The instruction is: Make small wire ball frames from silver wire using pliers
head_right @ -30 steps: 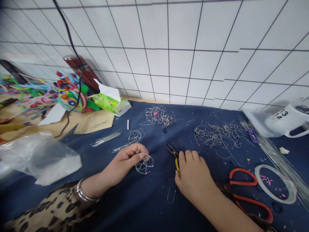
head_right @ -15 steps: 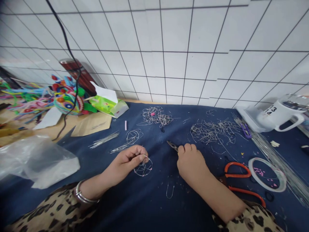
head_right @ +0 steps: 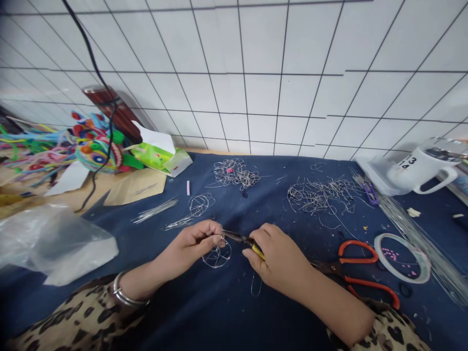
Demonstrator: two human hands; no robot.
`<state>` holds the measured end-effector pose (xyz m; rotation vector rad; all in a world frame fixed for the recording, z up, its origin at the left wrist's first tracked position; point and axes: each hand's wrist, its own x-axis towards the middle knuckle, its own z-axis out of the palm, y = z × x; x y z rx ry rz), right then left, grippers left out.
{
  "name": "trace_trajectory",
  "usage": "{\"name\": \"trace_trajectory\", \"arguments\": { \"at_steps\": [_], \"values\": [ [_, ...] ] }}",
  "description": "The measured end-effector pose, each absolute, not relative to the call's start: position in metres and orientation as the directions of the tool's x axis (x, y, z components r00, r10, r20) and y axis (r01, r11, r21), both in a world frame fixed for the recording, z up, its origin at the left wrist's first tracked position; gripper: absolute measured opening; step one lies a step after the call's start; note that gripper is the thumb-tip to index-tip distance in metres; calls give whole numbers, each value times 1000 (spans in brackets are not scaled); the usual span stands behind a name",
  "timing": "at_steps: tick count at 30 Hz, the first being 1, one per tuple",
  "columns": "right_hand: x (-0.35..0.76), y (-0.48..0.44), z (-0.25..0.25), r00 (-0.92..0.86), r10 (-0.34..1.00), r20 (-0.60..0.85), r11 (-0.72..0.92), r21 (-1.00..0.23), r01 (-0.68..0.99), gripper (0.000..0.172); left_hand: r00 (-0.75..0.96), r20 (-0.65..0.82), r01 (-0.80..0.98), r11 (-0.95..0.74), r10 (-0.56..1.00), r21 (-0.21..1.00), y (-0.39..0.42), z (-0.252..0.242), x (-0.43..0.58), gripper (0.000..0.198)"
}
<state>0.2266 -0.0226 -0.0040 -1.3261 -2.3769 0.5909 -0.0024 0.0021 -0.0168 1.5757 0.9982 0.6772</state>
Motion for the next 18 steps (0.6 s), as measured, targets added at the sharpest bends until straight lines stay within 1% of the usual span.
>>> {"name": "trace_trajectory", "arguments": {
  "at_steps": [5,8,12,18],
  "values": [
    [226,-23,-9,-460,881,112,452,-491,745,19,494,-75,175,-15,866,985,1,-15,-2,14],
    [225,-24,-12,-439,888,136,447,-481,754,18,471,-101,109,56,876,992,1,-17,-2,14],
    [225,-25,-15,-417,894,162,440,-487,754,17,441,-152,26,156,885,987,1,-21,-2,19],
    [223,-26,-14,-407,898,167,433,-491,755,16,440,-165,-78,221,883,972,2,-25,-3,15]
  ]
}}
